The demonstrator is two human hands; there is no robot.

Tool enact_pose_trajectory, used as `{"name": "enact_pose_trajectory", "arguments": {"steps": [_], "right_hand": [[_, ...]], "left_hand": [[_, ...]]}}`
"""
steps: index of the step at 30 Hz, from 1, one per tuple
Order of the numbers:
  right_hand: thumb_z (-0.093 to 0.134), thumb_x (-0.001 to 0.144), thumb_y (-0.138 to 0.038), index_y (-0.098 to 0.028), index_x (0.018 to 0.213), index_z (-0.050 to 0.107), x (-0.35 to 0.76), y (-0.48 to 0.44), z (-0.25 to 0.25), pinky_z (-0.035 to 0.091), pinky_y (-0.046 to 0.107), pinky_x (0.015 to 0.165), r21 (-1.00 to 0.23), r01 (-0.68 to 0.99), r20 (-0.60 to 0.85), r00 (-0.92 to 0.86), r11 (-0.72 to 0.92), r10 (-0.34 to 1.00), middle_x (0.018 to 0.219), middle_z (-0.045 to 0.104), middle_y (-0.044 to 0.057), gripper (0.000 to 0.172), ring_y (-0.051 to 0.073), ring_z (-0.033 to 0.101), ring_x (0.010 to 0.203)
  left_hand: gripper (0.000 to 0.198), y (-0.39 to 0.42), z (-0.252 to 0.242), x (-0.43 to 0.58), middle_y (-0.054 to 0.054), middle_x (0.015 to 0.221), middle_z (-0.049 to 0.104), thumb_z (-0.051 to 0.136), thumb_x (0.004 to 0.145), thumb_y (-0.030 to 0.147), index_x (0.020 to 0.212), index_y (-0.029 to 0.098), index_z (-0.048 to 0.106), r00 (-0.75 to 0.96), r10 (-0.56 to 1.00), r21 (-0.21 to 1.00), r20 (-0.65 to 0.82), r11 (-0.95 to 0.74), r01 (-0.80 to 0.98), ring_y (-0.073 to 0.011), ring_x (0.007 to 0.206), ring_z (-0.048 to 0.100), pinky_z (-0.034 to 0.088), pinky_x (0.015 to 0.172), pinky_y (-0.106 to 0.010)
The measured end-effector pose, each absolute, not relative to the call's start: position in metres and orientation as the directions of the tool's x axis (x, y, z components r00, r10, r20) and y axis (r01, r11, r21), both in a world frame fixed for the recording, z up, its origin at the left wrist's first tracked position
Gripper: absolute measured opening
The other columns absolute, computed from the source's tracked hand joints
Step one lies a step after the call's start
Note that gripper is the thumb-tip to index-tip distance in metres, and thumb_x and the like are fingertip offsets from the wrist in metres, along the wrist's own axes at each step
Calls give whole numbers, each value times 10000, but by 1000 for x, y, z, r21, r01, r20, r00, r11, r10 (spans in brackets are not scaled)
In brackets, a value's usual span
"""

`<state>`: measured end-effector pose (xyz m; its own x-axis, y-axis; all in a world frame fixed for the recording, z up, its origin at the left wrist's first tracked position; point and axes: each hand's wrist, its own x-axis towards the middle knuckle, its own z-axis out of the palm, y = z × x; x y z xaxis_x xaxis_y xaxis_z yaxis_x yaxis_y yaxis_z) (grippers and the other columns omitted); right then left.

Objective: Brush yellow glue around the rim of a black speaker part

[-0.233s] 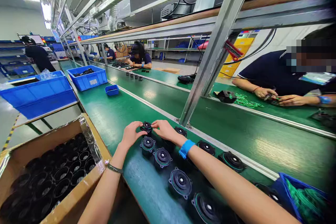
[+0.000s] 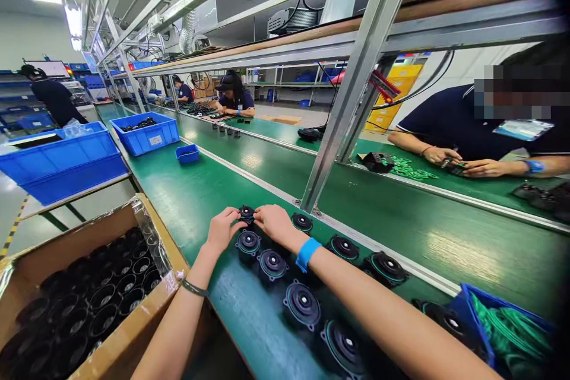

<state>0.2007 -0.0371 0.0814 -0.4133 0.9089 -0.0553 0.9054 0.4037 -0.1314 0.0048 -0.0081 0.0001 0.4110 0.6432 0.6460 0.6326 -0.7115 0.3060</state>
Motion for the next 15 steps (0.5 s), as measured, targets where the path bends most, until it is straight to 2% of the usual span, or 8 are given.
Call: {"name": "enact_pose_trajectory", "arguments": {"steps": [3, 7, 9, 13, 15], "right_hand": [[441, 961, -205, -123, 1010, 697, 195, -40, 83, 458, 355, 909, -103, 926, -55, -370, 363, 927, 1014, 663, 91, 273, 173, 621, 977], [442, 961, -187, -106, 979, 691, 189, -40, 82, 479, 359, 890, -88, 927, -40, -370, 365, 928, 987, 665, 100, 263, 171, 629, 965], [440, 963, -185, -93, 977, 688, 188, -40, 82, 489, 364, 876, -89, 914, -29, -400, 397, 916, 991, 664, 109, 265, 177, 633, 963], [424, 969, -177, -59, 947, 685, 187, -49, 91, 498, 325, 839, -105, 873, -11, -481, 477, 877, 955, 665, 138, 287, 176, 642, 929], [412, 963, -151, -62, 927, 687, 183, -58, 101, 498, 292, 812, -119, 856, 4, -506, 503, 862, 978, 666, 148, 291, 173, 644, 921]], "left_hand": [[186, -12, -2, 7, -56, 901, 631, 625, 900, 293, 851, 114, 640, 418, 647, 283, 638, -701, 655, -133, 864, 632, 496, 744, -240], [265, -11, -7, 8, -51, 827, 610, 538, 954, 293, 801, 109, 652, 437, 634, 223, 638, -695, 683, -121, 814, 625, 478, 690, -221], [301, -7, -10, 7, -53, 840, 622, 489, 975, 299, 818, 122, 673, 440, 622, 192, 648, -692, 695, -112, 794, 628, 477, 679, -208], [380, -3, -13, 1, -53, 917, 671, 375, 987, 290, 885, 203, 730, 448, 576, 153, 684, -713, 684, -139, 919, 661, 506, 737, -203], [376, -6, -8, -2, -57, 998, 686, 372, 954, 291, 907, 219, 738, 446, 558, 161, 700, -732, 663, -150, 831, 673, 515, 665, -215]]}}
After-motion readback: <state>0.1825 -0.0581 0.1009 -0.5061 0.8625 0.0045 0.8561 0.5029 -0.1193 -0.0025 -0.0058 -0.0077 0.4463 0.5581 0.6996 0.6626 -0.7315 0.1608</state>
